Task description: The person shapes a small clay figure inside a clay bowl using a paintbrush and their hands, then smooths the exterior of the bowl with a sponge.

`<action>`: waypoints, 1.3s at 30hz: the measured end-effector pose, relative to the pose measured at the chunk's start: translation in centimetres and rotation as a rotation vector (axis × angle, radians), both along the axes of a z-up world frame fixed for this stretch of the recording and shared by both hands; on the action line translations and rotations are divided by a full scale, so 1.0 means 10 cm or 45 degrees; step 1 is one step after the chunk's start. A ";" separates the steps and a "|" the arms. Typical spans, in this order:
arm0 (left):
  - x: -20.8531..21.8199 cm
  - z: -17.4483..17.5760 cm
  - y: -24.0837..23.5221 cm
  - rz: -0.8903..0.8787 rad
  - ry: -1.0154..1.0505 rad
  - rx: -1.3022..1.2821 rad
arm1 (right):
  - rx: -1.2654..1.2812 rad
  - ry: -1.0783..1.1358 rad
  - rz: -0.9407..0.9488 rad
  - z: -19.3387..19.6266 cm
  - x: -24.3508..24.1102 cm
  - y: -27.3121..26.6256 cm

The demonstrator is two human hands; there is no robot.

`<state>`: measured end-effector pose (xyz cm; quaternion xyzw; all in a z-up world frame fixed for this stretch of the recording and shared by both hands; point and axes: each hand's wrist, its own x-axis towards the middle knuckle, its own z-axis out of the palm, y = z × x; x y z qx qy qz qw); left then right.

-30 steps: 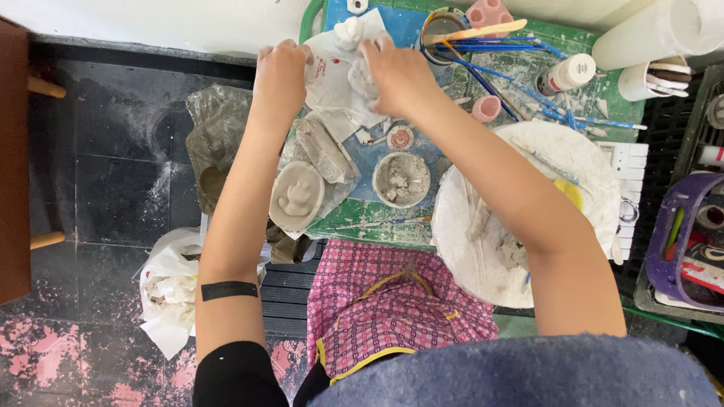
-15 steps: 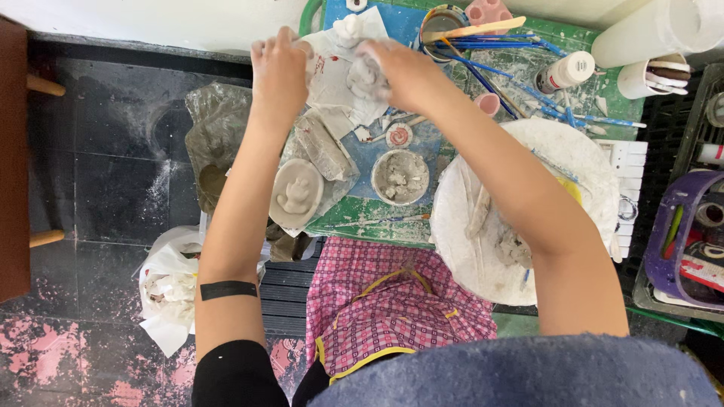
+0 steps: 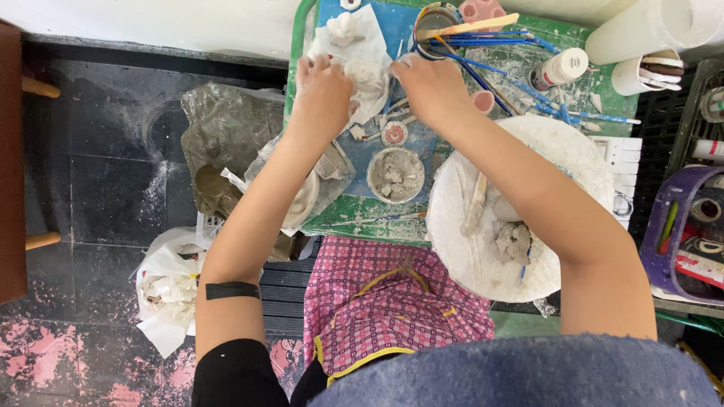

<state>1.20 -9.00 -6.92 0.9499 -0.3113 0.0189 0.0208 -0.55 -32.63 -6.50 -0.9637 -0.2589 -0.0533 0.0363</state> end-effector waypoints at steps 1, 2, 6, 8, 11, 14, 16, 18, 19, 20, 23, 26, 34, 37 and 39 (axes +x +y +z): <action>0.02 -0.03 -0.01 -0.010 0.028 -0.017 | -0.032 0.030 -0.029 0.01 0.00 0.01; 0.04 -0.06 -0.02 -0.003 0.046 -0.024 | -0.064 0.059 -0.058 0.01 -0.01 0.03; 0.06 -0.14 -0.04 0.077 0.131 0.030 | -0.081 0.018 -0.040 0.05 -0.04 0.04; 0.06 -0.16 -0.03 0.124 0.090 0.037 | -0.009 0.083 -0.004 0.06 -0.04 0.02; 0.11 -0.20 -0.06 0.156 -0.033 -0.010 | -0.005 0.115 -0.032 0.02 -0.02 0.00; 0.16 -0.28 -0.09 0.213 0.001 0.042 | -0.062 0.078 -0.063 -0.03 -0.07 0.00; 0.19 -0.31 -0.11 0.292 -0.015 0.105 | -0.085 0.058 -0.044 0.00 -0.05 0.00; 0.23 -0.32 -0.10 0.294 0.080 0.083 | -0.085 0.077 0.011 0.01 -0.03 0.01; 0.25 -0.32 -0.09 0.294 0.125 0.070 | -0.099 0.111 0.023 0.02 -0.01 0.00; 0.25 -0.31 -0.08 0.277 0.108 0.059 | -0.113 0.145 0.035 0.03 -0.01 -0.01; 0.23 -0.26 -0.09 0.237 0.087 0.046 | -0.058 0.210 0.062 0.04 0.00 -0.04; 0.22 -0.24 -0.12 0.212 0.073 0.093 | -0.011 0.211 0.077 0.03 -0.01 -0.05; 0.27 -0.29 -0.13 0.169 0.076 0.087 | -0.060 0.051 0.190 0.16 -0.01 -0.03; 0.26 -0.30 -0.10 0.143 0.075 0.045 | -0.038 0.036 0.186 0.22 0.00 0.01; 0.26 -0.30 -0.10 0.142 0.064 0.054 | -0.012 0.060 0.200 0.29 -0.02 -0.01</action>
